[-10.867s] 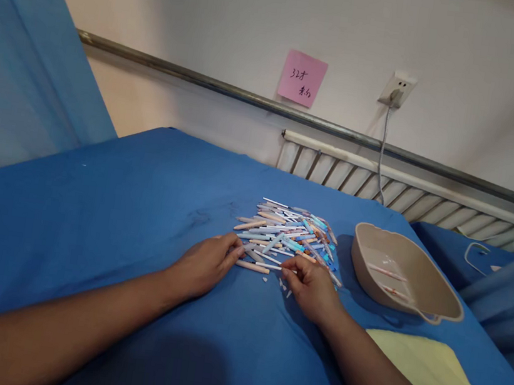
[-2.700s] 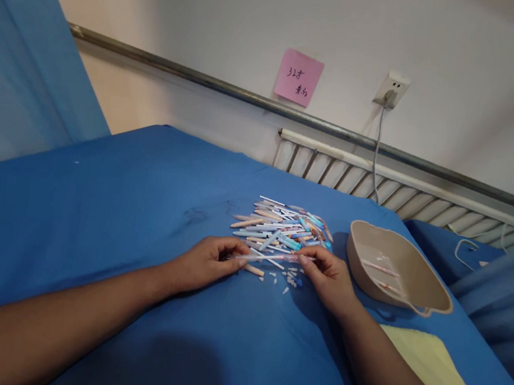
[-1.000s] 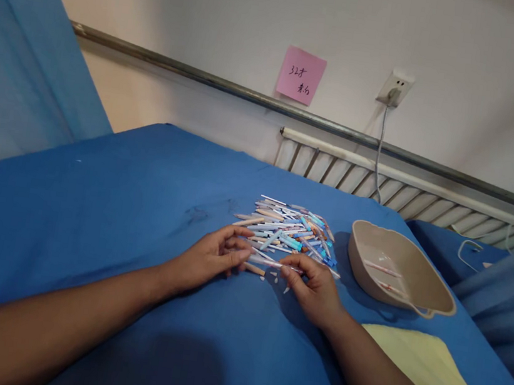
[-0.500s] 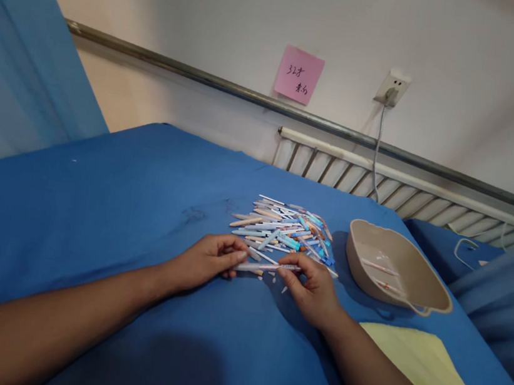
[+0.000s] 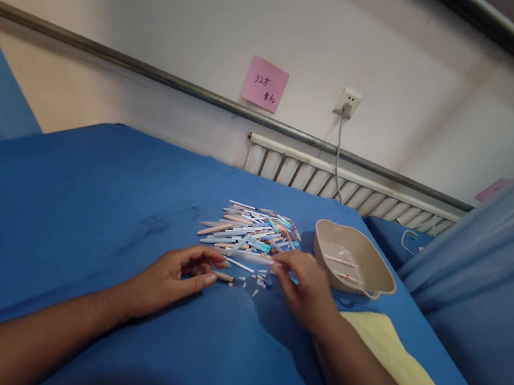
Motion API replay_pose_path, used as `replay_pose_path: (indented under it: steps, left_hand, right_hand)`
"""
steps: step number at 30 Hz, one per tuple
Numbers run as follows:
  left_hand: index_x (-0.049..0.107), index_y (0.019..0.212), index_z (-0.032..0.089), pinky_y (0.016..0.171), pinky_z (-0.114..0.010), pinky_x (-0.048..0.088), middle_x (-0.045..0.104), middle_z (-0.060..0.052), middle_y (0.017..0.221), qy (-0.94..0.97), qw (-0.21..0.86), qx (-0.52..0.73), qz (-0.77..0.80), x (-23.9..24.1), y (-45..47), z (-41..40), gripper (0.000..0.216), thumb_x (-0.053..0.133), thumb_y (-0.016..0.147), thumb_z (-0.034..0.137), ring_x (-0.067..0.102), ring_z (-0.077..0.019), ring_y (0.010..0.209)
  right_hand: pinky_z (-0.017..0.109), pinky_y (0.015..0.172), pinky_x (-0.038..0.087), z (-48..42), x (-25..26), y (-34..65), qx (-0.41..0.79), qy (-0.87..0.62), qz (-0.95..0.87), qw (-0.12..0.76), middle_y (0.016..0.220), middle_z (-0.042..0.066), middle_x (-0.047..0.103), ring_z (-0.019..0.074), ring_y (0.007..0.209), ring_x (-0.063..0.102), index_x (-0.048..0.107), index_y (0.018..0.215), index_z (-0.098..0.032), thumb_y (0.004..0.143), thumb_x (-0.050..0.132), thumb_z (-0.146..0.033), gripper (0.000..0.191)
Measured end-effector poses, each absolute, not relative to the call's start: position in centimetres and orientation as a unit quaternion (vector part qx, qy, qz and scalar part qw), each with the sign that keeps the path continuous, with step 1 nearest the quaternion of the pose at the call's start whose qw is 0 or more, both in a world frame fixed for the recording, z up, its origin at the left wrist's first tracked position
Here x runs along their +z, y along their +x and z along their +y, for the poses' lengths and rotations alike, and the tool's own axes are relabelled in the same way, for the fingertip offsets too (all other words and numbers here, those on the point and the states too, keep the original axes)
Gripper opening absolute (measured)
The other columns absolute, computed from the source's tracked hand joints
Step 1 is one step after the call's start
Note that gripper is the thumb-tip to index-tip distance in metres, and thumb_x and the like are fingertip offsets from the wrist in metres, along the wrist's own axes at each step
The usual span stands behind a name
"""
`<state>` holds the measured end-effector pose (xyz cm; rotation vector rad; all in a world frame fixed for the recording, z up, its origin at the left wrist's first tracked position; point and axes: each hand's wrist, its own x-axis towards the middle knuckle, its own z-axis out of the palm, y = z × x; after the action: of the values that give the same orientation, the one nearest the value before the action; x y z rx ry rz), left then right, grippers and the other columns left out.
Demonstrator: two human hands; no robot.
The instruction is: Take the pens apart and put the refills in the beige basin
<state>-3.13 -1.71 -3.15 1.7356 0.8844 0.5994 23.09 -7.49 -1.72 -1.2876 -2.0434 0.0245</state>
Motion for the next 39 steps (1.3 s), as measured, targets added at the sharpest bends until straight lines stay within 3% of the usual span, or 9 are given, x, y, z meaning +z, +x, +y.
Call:
replay_pose_path:
  steps: [4, 10, 16, 19, 23, 25, 27, 31, 39]
  left_hand:
    - [0.058, 0.105, 0.02, 0.081, -0.031, 0.048, 0.065, -0.005, 0.098, 0.717, 0.532, 0.268, 0.362, -3.9, -3.2, -1.2, 0.033, 0.06, 0.079, 0.04, 0.059, -0.0183, 0.09]
    - [0.062, 0.099, 0.019, 0.067, -0.025, 0.046, 0.066, -0.001, 0.083, 0.727, 0.522, 0.256, 0.365, -4.0, -2.9, -0.9, 0.03, 0.059, 0.078, 0.041, 0.058, -0.0157, 0.075]
    - [0.062, 0.096, 0.017, 0.066, -0.028, 0.046, 0.065, -0.001, 0.076, 0.737, 0.482, 0.259, 0.396, -4.0, -3.2, 0.1, 0.033, 0.056, 0.079, 0.044, 0.058, -0.0168, 0.07]
    - [0.062, 0.093, 0.017, 0.066, -0.028, 0.047, 0.063, 0.0, 0.071, 0.734, 0.467, 0.286, 0.402, -4.0, -3.4, 0.5, 0.033, 0.055, 0.077, 0.045, 0.058, -0.0172, 0.068]
    - [0.064, 0.091, 0.017, 0.065, -0.028, 0.047, 0.066, -0.002, 0.076, 0.737, 0.438, 0.313, 0.408, -4.0, -3.8, 0.8, 0.03, 0.055, 0.077, 0.043, 0.06, -0.0185, 0.071]
    - [0.063, 0.091, 0.017, 0.065, -0.028, 0.047, 0.067, -0.002, 0.078, 0.735, 0.428, 0.326, 0.414, -4.0, -3.9, 1.0, 0.03, 0.055, 0.077, 0.042, 0.059, -0.0178, 0.069]
    - [0.063, 0.091, 0.017, 0.062, -0.027, 0.046, 0.067, -0.002, 0.078, 0.733, 0.422, 0.334, 0.416, -4.1, -4.2, 1.3, 0.03, 0.054, 0.077, 0.041, 0.058, -0.0164, 0.065]
    - [0.062, 0.091, 0.016, 0.058, -0.025, 0.043, 0.066, -0.001, 0.075, 0.746, 0.39, 0.34, 0.42, -4.2, -4.7, 1.9, 0.032, 0.054, 0.077, 0.043, 0.056, -0.0152, 0.062]
    - [0.064, 0.09, 0.017, 0.058, -0.023, 0.041, 0.063, 0.001, 0.072, 0.779, 0.35, 0.299, 0.426, -4.7, -4.8, 2.4, 0.028, 0.052, 0.079, 0.041, 0.054, -0.0144, 0.063]
  right_hand:
    - [0.029, 0.068, 0.045, -7.0, -0.2, 32.2, -0.014, -0.64, -0.651, 0.407, 0.083, 0.006, 0.066, 0.0183, 0.074, 0.06, 0.062, 0.09, -0.02, 0.086, 0.051, -0.039, 0.023]
    - [0.027, 0.058, 0.04, -5.9, -1.9, 42.5, 0.083, -0.738, -0.635, 0.212, 0.066, 0.002, 0.062, 0.0157, 0.06, 0.054, 0.061, 0.078, -0.016, 0.079, 0.055, -0.038, 0.022]
    - [0.022, 0.058, 0.036, -4.5, -3.2, 41.3, 0.091, -0.737, -0.666, 0.067, 0.071, 0.0, 0.064, 0.0125, 0.064, 0.053, 0.062, 0.081, -0.017, 0.078, 0.055, -0.025, 0.012]
    - [0.022, 0.058, 0.034, -3.8, -3.0, 40.6, 0.063, -0.75, -0.658, 0.04, 0.071, 0.002, 0.065, 0.0132, 0.065, 0.053, 0.064, 0.078, -0.016, 0.073, 0.06, -0.021, 0.008]
    - [0.026, 0.069, 0.036, -4.0, -1.9, 38.9, 0.018, -0.745, -0.664, 0.058, 0.092, 0.009, 0.066, 0.0183, 0.081, 0.056, 0.066, 0.088, -0.015, 0.075, 0.059, -0.021, 0.016]
    - [0.028, 0.076, 0.037, -4.7, -1.0, 36.4, -0.04, -0.717, -0.686, 0.116, 0.096, 0.009, 0.065, 0.0197, 0.087, 0.057, 0.065, 0.091, -0.016, 0.08, 0.054, -0.023, 0.017]
    - [0.028, 0.076, 0.038, -5.7, -0.3, 32.7, -0.061, -0.678, -0.706, 0.195, 0.092, 0.007, 0.065, 0.0191, 0.085, 0.058, 0.063, 0.09, -0.018, 0.084, 0.049, -0.023, 0.016]
    - [0.025, 0.072, 0.04, -6.4, -0.7, 24.5, 0.019, -0.582, -0.754, 0.303, 0.087, 0.003, 0.065, 0.0157, 0.079, 0.058, 0.061, 0.086, -0.021, 0.086, 0.048, -0.023, 0.014]
    - [0.024, 0.067, 0.041, -3.0, -6.4, 20.8, 0.106, -0.583, -0.742, 0.313, 0.075, 0.001, 0.062, 0.0142, 0.071, 0.057, 0.06, 0.08, -0.019, 0.082, 0.052, -0.016, 0.01]
